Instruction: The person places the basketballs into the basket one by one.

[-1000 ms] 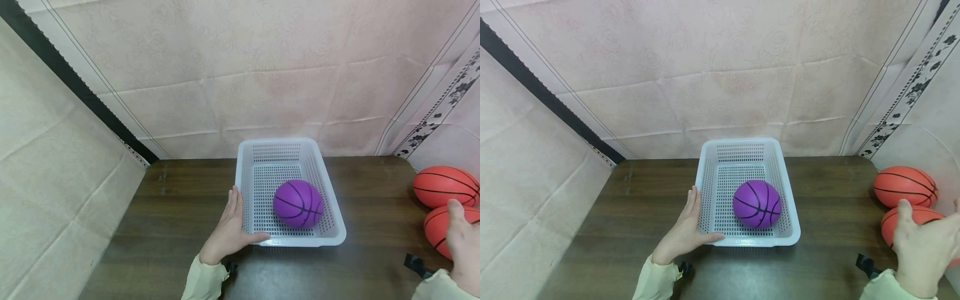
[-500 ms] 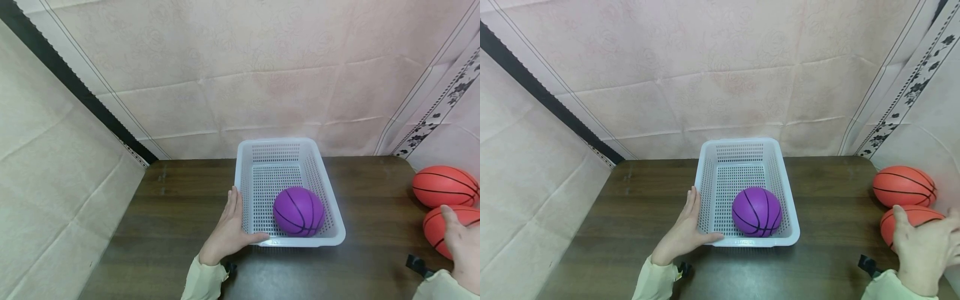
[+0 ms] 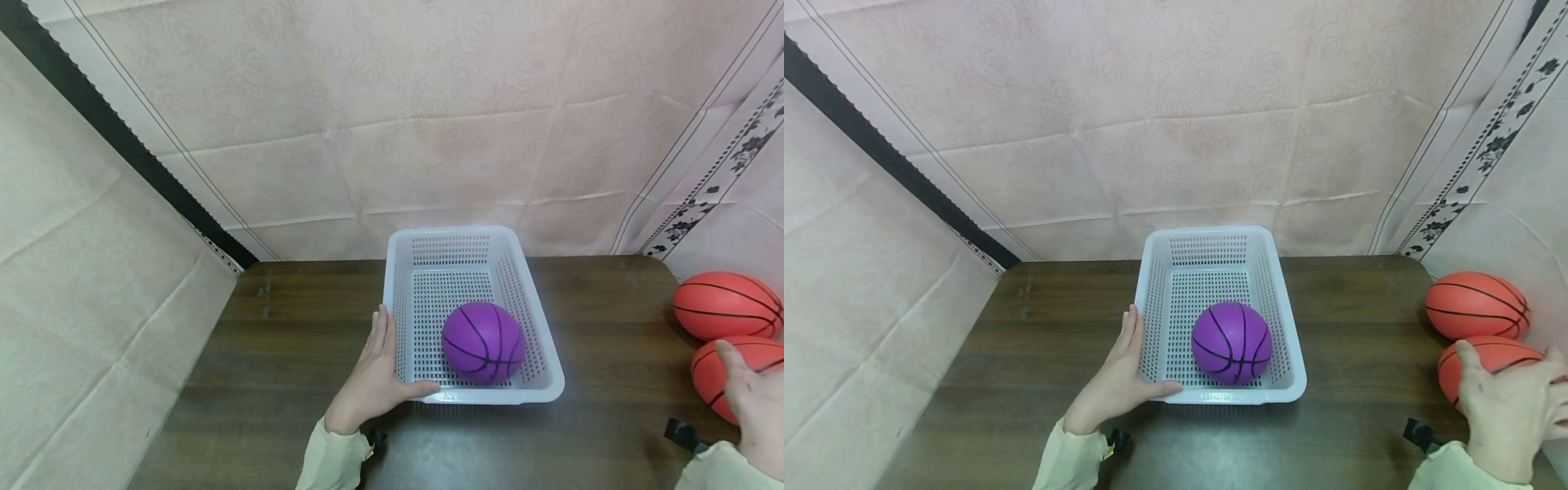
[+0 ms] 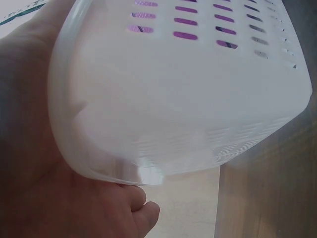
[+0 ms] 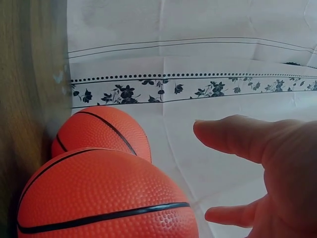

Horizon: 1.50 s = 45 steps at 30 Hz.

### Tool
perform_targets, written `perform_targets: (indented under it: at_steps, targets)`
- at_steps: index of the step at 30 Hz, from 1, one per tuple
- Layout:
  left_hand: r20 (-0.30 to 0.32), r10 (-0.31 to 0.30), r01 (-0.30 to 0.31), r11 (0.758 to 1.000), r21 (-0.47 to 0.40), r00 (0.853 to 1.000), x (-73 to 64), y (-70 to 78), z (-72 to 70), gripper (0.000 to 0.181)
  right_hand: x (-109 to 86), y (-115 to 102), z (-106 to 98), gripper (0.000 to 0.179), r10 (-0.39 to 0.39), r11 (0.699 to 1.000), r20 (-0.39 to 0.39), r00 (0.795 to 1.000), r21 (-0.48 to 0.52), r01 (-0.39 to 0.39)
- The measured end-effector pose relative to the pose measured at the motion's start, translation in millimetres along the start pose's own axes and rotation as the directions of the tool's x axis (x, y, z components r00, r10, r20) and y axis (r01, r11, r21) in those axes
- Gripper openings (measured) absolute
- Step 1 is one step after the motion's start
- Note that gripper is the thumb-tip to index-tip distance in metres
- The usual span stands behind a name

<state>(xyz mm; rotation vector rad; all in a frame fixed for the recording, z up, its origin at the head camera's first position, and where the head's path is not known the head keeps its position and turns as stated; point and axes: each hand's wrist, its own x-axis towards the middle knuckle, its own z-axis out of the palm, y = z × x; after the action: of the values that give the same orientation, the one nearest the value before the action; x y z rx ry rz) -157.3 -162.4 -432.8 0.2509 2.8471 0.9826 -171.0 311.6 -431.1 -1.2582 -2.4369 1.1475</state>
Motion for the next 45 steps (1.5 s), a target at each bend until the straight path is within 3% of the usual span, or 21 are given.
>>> perform_targets:
  at_steps: [9, 15, 21, 24, 28, 30, 35, 45]
  targets:
    - [0.002, 0.004, -0.004, 1.000, -0.002, 1.000, -0.7, -0.1, -0.4, 0.137, -4.1, -3.1, -1.7, 0.077, -0.023, 0.999, -0.021, 1.000, -0.036, 0.022]
    - [0.002, 0.005, -0.005, 1.000, -0.005, 1.000, -0.9, -0.1, -0.4, 0.137, 6.5, 7.3, 4.1, 0.080, 0.062, 0.997, -0.016, 0.998, -0.043, -0.062]
    - [0.001, 0.013, -0.013, 1.000, 0.003, 1.000, -0.6, -0.7, 0.1, 0.137, -10.2, -4.4, -1.7, 0.079, 0.059, 0.997, -0.013, 0.998, -0.054, -0.060]
    - [0.003, 0.011, -0.011, 1.000, 0.002, 1.000, -0.6, -0.7, 0.1, 0.137, 14.1, 14.0, 7.5, 0.082, 0.056, 0.997, -0.025, 0.998, -0.056, -0.057]
    - [0.007, 0.002, -0.002, 1.000, -0.001, 1.000, -1.0, -0.6, 0.0, 0.137, 74.3, 62.7, 29.2, 0.094, 0.079, 0.994, -0.040, 0.996, -0.075, -0.082]
    - [0.005, 0.001, -0.001, 1.000, -0.002, 1.000, -1.1, -0.6, 0.1, 0.137, 60.2, 53.0, 24.3, 0.095, 0.097, 0.992, -0.025, 0.995, -0.073, -0.099]
    - [0.000, 0.003, -0.003, 1.000, -0.005, 1.000, -1.4, -0.7, 0.1, 0.137, -14.3, -2.8, -3.9, 0.093, 0.111, 0.989, 0.033, 0.993, -0.105, -0.107]
    - [0.002, 0.013, -0.013, 1.000, 0.004, 1.000, -1.4, -1.4, 0.3, 0.137, -8.7, 1.1, -1.6, 0.105, 0.110, 0.975, 0.105, 0.988, -0.205, -0.086]
